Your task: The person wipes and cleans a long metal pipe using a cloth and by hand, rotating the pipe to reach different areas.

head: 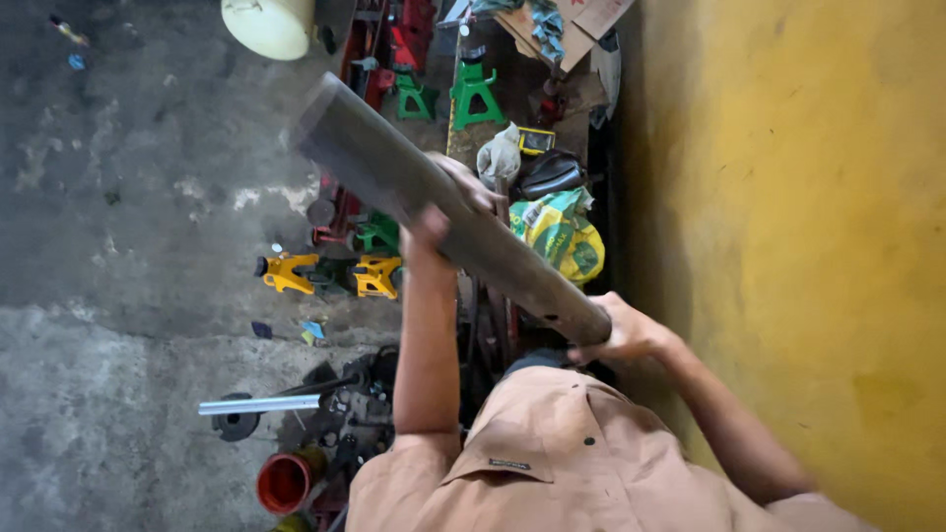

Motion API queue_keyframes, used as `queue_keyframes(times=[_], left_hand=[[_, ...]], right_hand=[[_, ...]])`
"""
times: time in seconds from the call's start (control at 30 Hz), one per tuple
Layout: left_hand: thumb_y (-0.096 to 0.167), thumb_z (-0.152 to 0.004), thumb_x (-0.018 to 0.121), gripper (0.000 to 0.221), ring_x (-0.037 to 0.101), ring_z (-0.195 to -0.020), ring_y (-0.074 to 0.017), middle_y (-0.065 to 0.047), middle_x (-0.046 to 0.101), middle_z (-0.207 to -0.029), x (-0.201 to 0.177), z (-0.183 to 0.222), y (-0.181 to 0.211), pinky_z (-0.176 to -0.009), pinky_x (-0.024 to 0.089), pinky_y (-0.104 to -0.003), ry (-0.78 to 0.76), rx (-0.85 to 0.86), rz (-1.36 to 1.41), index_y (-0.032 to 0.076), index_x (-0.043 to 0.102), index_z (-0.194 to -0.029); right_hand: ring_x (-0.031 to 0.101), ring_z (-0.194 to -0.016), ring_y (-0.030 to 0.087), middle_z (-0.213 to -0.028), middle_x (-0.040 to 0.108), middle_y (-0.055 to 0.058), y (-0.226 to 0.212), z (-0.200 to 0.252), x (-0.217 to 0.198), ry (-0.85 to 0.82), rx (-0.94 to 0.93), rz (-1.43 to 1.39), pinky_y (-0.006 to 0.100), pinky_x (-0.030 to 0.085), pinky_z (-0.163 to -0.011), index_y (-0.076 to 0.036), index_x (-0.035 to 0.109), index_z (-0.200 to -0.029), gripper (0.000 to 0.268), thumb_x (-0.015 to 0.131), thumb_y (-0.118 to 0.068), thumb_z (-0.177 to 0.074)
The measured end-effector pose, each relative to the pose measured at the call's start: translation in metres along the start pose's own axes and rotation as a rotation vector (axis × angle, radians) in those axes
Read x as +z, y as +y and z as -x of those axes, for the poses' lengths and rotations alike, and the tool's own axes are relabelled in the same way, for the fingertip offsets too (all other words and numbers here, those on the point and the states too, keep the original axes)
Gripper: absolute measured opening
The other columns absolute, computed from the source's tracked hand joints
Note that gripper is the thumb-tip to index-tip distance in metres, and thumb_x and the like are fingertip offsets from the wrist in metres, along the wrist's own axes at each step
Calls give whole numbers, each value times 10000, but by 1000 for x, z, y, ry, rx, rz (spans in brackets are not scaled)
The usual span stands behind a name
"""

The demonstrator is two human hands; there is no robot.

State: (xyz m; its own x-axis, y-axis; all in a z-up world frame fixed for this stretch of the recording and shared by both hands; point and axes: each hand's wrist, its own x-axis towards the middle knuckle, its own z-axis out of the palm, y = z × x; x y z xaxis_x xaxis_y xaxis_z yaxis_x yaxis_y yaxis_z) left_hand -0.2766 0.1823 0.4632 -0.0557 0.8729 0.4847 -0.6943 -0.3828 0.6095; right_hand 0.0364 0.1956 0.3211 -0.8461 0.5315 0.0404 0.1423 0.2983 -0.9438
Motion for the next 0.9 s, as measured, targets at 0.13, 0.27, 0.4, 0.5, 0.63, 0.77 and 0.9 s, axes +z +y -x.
queue_keyframes(times=[0.13, 0.27, 0.4, 0.5, 0.63, 0.77, 0.9], left_hand=[[385, -857, 758, 505, 658, -908, -269, -120, 655, -1018, -38, 14, -28, -895, 556, -443, 473, -3, 221, 32, 612, -1188], [421, -957, 725, 512, 665, -869, -334, -171, 645, -1027, -54, 10, -65, -791, 537, -486, 569, -194, 234, 1, 582, -1213], [343, -985, 715, 531, 631, -1104, -316, -180, 682, -1208, -19, 0, -66, -1013, 509, -503, 720, 123, -804, -20, 584, -1349], [361, -1090, 655, 611, 470, -1489, -320, -150, 495, -1546, 6, 2, -70, -1245, 327, -490, 724, 525, -1203, 51, 393, -1547], [372, -779, 794, 645, 580, -1199, -389, -203, 675, -1200, -1, 12, -76, -1122, 371, -593, -540, 441, -1686, -14, 602, -1260], [343, -822, 846, 475, 647, -1019, -320, -118, 671, -1023, -55, -13, -66, -950, 538, -489, -819, 461, -1676, 19, 697, -1135], [307, -748, 821, 381, 656, -905, -293, -86, 657, -934, -62, -5, -83, -834, 578, -456, -856, 343, -1678, 71, 708, -1025]], right_hand=[[671, -952, 178, -1091, 716, 138, 18, -13, 4, -619, 401, -985, 335, 583, -842, 28, 648, -1324, 701, 830, -431, -827], [667, -904, 197, -1047, 705, 143, 25, -38, 20, -542, 463, -1327, 348, 580, -791, 22, 629, -1310, 683, 811, -426, -827], [664, -856, 216, -1004, 693, 148, 24, -30, 7, -513, 527, -1434, 360, 576, -739, 16, 610, -1296, 666, 793, -421, -827], [662, -820, 230, -972, 685, 152, 31, -26, 2, -498, 529, -1513, 369, 573, -700, 11, 596, -1285, 653, 779, -418, -828], [658, -773, 248, -928, 673, 157, 35, -15, -7, -462, 568, -1527, 382, 570, -649, 5, 577, -1270, 636, 761, -413, -828], [655, -725, 267, -885, 662, 162, 41, -9, -10, -444, 683, -1462, 394, 566, -597, -1, 559, -1256, 619, 742, -408, -828], [665, -732, 266, -881, 664, 156, 57, -10, -9, -429, 762, -1447, 385, 584, -621, -54, 589, -1195, 494, 740, -379, -855]])
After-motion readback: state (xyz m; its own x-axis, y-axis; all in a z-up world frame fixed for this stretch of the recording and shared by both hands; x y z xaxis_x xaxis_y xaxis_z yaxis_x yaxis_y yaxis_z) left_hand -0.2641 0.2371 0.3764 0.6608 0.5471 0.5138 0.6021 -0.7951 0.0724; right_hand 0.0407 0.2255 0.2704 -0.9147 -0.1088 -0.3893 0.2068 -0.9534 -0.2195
